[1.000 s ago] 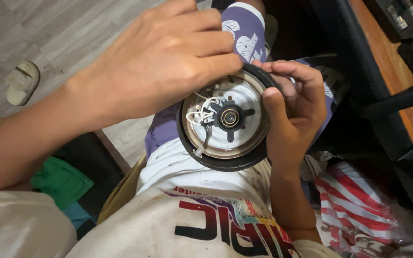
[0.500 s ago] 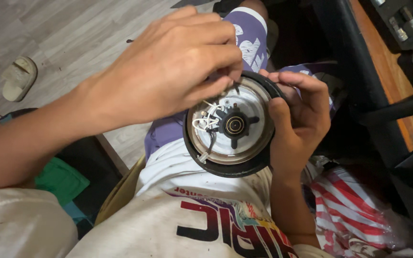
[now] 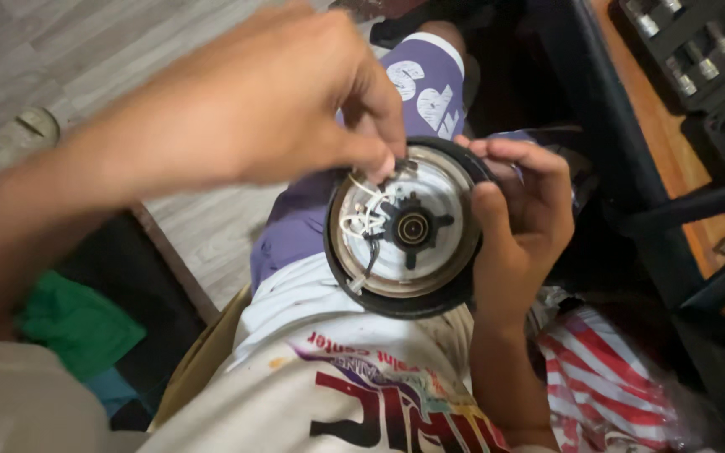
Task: The person assembles a small black cylindrical appliance by hand. They connect internal wires, fit a circular base plate onto the bottom, and repeatedly test the fit of the base plate by removing and reattaching it.
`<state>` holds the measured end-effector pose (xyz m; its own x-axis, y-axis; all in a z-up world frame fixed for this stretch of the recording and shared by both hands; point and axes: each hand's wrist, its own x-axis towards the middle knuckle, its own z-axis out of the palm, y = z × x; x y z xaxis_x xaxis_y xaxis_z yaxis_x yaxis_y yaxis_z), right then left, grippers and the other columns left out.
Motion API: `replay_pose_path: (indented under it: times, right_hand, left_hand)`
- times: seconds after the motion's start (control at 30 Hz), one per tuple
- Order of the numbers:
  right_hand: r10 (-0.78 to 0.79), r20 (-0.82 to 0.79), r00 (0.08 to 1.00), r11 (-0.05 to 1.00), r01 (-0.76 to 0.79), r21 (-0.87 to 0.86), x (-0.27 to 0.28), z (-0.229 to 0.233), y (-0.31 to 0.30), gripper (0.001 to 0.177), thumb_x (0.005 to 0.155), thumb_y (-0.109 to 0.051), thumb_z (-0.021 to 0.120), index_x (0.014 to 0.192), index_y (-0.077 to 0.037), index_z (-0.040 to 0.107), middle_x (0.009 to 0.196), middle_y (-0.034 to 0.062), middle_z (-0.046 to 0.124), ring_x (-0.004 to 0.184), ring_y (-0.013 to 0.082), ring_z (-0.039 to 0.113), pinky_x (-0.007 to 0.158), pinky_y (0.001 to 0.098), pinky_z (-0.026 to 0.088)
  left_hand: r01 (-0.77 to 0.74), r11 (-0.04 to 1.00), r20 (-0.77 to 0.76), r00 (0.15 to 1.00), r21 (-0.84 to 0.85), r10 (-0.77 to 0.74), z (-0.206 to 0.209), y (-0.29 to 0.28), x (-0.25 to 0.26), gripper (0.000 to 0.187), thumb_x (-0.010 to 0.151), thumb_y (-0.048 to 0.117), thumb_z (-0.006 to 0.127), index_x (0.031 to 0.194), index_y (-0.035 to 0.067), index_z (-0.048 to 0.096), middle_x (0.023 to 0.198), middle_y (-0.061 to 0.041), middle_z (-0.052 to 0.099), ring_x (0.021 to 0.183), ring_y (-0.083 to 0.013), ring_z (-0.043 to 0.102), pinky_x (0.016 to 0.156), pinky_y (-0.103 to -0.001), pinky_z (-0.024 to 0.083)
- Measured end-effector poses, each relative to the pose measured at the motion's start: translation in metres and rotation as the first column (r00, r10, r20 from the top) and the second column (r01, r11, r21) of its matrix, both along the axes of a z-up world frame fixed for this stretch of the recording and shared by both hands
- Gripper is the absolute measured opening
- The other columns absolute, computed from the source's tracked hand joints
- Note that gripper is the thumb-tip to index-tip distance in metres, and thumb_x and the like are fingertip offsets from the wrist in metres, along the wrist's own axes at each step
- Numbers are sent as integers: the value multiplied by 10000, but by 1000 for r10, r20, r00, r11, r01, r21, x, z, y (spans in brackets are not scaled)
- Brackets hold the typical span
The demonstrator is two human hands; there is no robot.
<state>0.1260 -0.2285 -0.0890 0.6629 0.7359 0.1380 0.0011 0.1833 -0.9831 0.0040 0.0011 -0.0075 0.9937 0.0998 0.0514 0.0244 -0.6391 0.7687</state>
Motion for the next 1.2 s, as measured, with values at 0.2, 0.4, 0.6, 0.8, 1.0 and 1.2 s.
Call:
replay_pose_path:
  times: [0.2,0.4,0.6,0.8,1.0,1.2]
  right_hand:
    - [65,21,998,998,-65,-11,9,-1,9,252,1082,66,598,1322,69,522,1244,168,645,1176,221,647,1116,321,505]
    - [67,-20,998,998,-67,-15,9,-4,4,287,1041,87,577,1318,74,501,1253,184,633,1217,244,680,1130,323,530]
    - [64,-52,997,998,-63,27,3,-5,-1,299,1033,84,589,1317,75,495,1277,195,621,1230,245,666,1146,328,519]
    - [63,-52,997,998,-62,17,-1,-3,-4,310,1039,65,608,1330,76,503,1280,189,625,1244,225,647,1153,320,495]
    - [66,-61,996,998,-65,10,-4,2,-1,344,1032,67,595,1362,60,501,1276,191,629,1238,229,651,1147,323,497]
    - [53,-49,997,999,-53,-7,-5,1,-1,345,1031,73,593,1363,57,503,1276,198,637,1236,233,655,1142,327,509]
  left_hand:
    - [-1,977,-254,966,-213,-54,-12,4,22,101,877,172,745,812,96,761,734,2,767,680,-121,760,619,-292,578]
    - [-28,989,-264,962,145,66,20,-11,9,86,799,173,784,858,112,769,750,-46,730,668,-191,717,570,-362,528]
    - [69,941,91,990,331,-105,15,-16,7,135,749,123,824,867,64,792,766,-140,724,714,-316,703,600,-431,517]
    - [151,917,146,965,369,-217,9,-14,13,125,707,125,819,814,68,790,825,-124,704,791,-319,693,732,-441,511]
    - [200,861,167,936,468,-308,1,-12,16,111,721,195,801,805,122,809,793,-43,698,1016,-269,627,895,-455,434]
    - [164,703,207,888,692,-411,0,-10,18,111,703,232,724,744,150,788,918,-42,641,1013,-231,576,961,-408,441]
